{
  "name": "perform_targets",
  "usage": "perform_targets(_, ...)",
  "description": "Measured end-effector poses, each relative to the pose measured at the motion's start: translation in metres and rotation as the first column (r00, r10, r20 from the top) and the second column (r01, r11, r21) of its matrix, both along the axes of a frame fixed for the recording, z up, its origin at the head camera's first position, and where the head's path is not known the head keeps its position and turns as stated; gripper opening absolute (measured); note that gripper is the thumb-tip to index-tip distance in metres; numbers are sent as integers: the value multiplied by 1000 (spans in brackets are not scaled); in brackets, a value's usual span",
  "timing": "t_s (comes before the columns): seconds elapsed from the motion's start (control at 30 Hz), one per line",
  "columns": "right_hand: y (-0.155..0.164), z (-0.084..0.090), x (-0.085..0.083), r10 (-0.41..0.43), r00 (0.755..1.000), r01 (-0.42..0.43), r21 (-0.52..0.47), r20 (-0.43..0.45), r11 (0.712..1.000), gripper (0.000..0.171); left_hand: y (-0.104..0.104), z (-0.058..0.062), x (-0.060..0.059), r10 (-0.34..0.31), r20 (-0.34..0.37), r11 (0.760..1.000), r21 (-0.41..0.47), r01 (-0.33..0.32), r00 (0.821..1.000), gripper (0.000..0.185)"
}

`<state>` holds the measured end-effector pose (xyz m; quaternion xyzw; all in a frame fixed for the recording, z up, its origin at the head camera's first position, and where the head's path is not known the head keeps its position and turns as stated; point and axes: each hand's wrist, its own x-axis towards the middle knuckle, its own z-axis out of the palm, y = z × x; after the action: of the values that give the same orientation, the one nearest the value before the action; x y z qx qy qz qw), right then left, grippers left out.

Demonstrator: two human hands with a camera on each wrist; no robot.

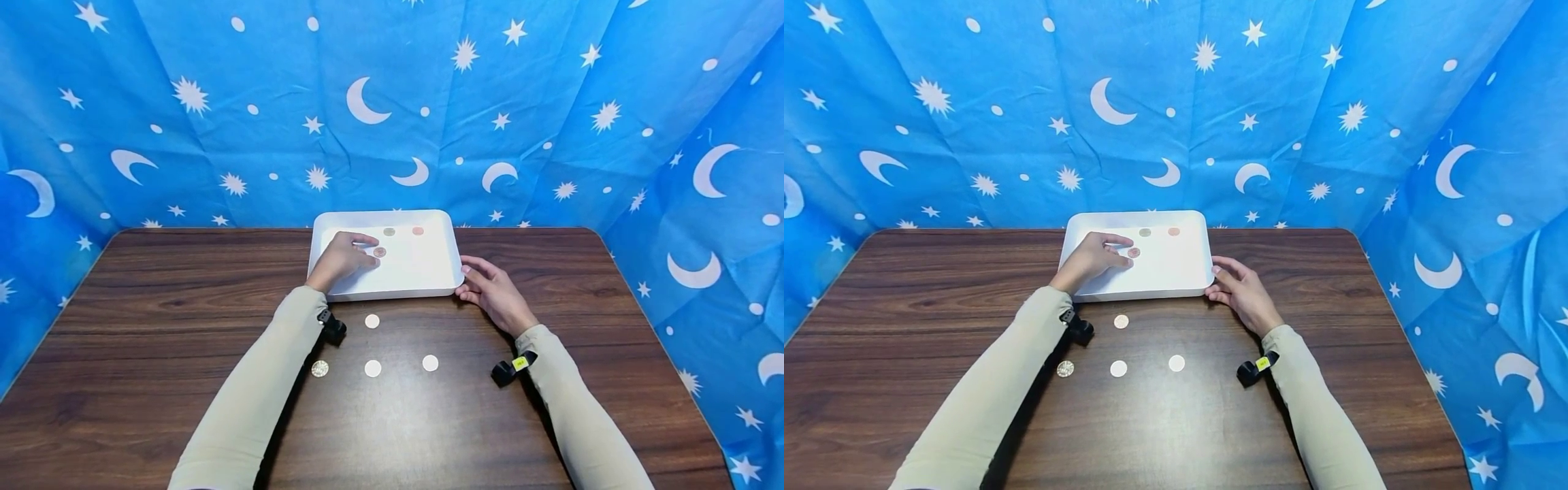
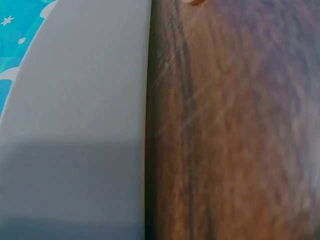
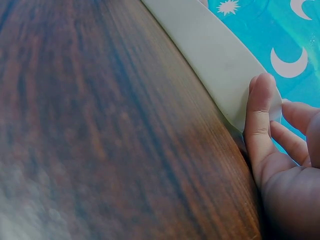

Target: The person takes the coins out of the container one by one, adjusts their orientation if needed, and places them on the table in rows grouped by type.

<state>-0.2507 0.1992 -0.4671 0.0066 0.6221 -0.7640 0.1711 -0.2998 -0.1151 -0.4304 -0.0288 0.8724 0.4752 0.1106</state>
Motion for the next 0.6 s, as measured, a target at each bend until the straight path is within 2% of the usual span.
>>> perform_targets(0.17,0,0,1,9,1000,-9,3,-4,1000,46,2,-2,0,24,-16,999,-25,-24,1000,36)
perform_targets(0.33,0,0,1,-3,1000,3,11,-4,1000,45,7,0,-2,30,-55,993,-116,-36,998,29)
perform_targets(0.6,0,1,2,-3,1000,3,-6,2,1000,45,16,6,-5,9,-24,980,-197,-13,1000,22)
